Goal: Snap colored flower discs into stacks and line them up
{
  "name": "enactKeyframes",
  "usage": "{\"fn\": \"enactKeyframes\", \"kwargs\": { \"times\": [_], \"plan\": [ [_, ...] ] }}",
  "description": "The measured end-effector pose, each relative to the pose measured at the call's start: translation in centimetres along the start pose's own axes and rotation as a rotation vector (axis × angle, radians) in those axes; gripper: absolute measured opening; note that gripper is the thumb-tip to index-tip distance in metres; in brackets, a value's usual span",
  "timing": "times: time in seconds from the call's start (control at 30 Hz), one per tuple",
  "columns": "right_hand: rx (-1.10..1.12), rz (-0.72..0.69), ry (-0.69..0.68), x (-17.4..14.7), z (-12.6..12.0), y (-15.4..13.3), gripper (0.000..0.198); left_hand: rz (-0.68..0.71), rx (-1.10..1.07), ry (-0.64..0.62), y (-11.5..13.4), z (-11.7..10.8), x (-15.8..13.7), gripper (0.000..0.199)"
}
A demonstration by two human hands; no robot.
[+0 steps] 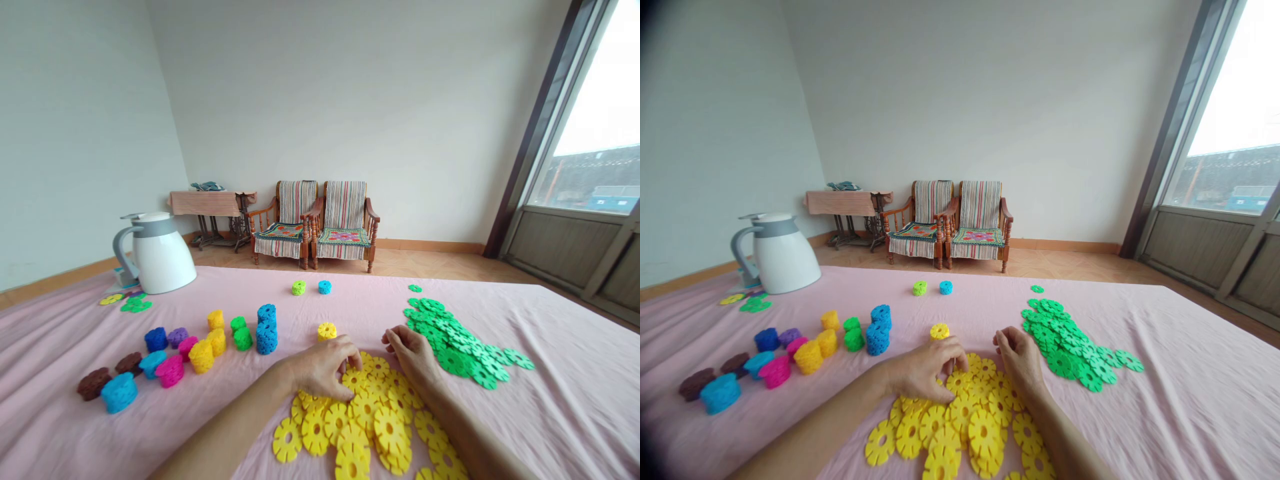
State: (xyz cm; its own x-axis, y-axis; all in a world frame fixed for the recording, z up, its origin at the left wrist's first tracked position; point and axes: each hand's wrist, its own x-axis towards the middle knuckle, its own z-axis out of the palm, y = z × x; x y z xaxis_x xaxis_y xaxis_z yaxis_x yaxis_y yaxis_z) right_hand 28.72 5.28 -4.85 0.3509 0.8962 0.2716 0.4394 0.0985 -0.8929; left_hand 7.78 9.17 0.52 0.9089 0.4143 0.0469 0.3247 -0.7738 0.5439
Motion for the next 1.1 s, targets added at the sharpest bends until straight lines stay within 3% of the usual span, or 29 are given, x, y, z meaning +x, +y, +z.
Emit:
{"fn": "enactKeyframes", "kwargs": {
  "times": [0.3,0.63,0.73,0.87,0.93,1.1],
  "plan": [
    [-0.021,-0.003,-0.006,-0.1,-0.1,0.0,0.034,-0.062,-0.018,-0.016,0.3,-0.2,-0.1,0.047],
    [-0.021,0.004,-0.009,0.0,-0.1,0.0,0.034,-0.083,-0.001,-0.013,0.7,-0.3,-0.1,0.042],
    [-0.01,0.004,-0.012,0.0,0.0,0.0,0.034,-0.088,0.026,0.123,0.4,-1.7,-0.3,0.038],
    [-0.013,-0.015,-0.014,-0.1,0.0,0.0,0.033,-0.185,0.002,0.512,-1.7,-3.3,-0.5,0.027],
    [-0.018,-0.016,-0.016,-0.1,0.0,0.0,0.033,-0.251,-0.011,0.634,-3.0,-3.4,-0.5,0.028],
    [-0.024,-0.019,-0.017,0.0,0.1,0.3,0.034,-0.275,-0.041,0.618,-4.9,-2.4,-0.5,0.03]
  ]
}}
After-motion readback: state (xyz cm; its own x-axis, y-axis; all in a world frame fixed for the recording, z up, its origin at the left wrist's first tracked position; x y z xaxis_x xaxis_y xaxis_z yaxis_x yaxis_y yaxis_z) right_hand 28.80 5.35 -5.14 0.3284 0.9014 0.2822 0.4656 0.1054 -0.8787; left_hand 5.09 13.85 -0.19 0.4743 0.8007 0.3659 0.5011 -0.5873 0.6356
